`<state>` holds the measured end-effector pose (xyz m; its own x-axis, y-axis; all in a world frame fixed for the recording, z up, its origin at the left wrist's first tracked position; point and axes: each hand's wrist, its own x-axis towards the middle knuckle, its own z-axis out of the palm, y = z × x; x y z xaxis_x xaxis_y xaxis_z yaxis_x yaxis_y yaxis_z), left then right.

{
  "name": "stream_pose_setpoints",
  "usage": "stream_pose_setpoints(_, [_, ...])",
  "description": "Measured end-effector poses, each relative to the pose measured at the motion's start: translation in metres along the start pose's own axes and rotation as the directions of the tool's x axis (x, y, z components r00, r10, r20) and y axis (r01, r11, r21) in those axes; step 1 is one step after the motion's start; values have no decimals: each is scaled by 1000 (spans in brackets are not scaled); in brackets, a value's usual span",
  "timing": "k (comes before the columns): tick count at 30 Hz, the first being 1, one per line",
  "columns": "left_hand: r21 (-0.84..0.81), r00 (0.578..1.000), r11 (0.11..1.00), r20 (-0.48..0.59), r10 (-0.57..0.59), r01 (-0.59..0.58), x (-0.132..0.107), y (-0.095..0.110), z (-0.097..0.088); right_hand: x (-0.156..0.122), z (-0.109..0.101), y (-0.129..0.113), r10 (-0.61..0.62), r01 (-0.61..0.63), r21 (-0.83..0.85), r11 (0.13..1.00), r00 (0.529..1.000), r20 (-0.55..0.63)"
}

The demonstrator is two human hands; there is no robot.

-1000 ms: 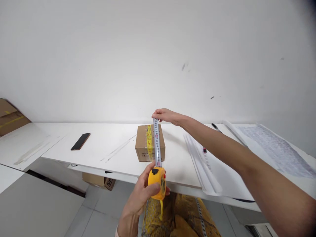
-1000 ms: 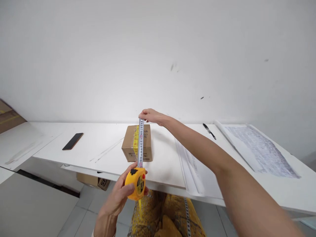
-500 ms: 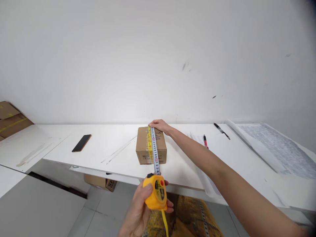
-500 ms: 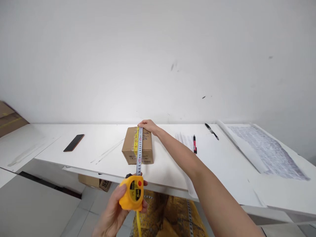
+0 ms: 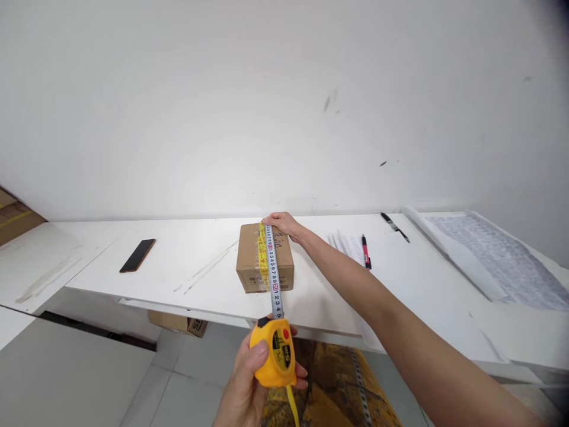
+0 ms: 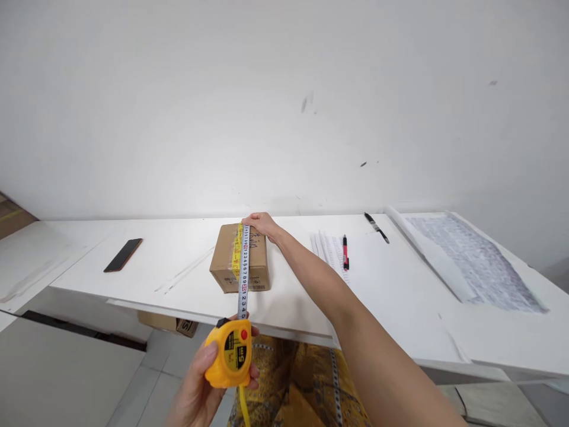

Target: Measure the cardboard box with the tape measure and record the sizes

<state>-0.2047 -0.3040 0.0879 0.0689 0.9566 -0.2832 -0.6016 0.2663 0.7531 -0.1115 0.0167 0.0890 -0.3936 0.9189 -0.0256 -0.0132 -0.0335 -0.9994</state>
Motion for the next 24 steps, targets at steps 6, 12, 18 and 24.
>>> stream_pose_setpoints(6, [112,999,993,34,40,-44,-4,21,-16,-5,-11,-13,-92,100,-148,984,994,57])
stream_pose_setpoints(12, [290,994,951,39,98,-105,-3,79,-48,-46,-42,-60,-328,327,-194,925,944,29])
stream_pose_setpoints(18, [400,944,876,-70,322,-269,44,149,-68,-126,-36,-56,-335,341,-257,904,940,69])
stream_pose_setpoints(24, [546,983,817,105,153,-185,112,194,-89,-153,-13,-3,-263,247,-178,953,962,-73])
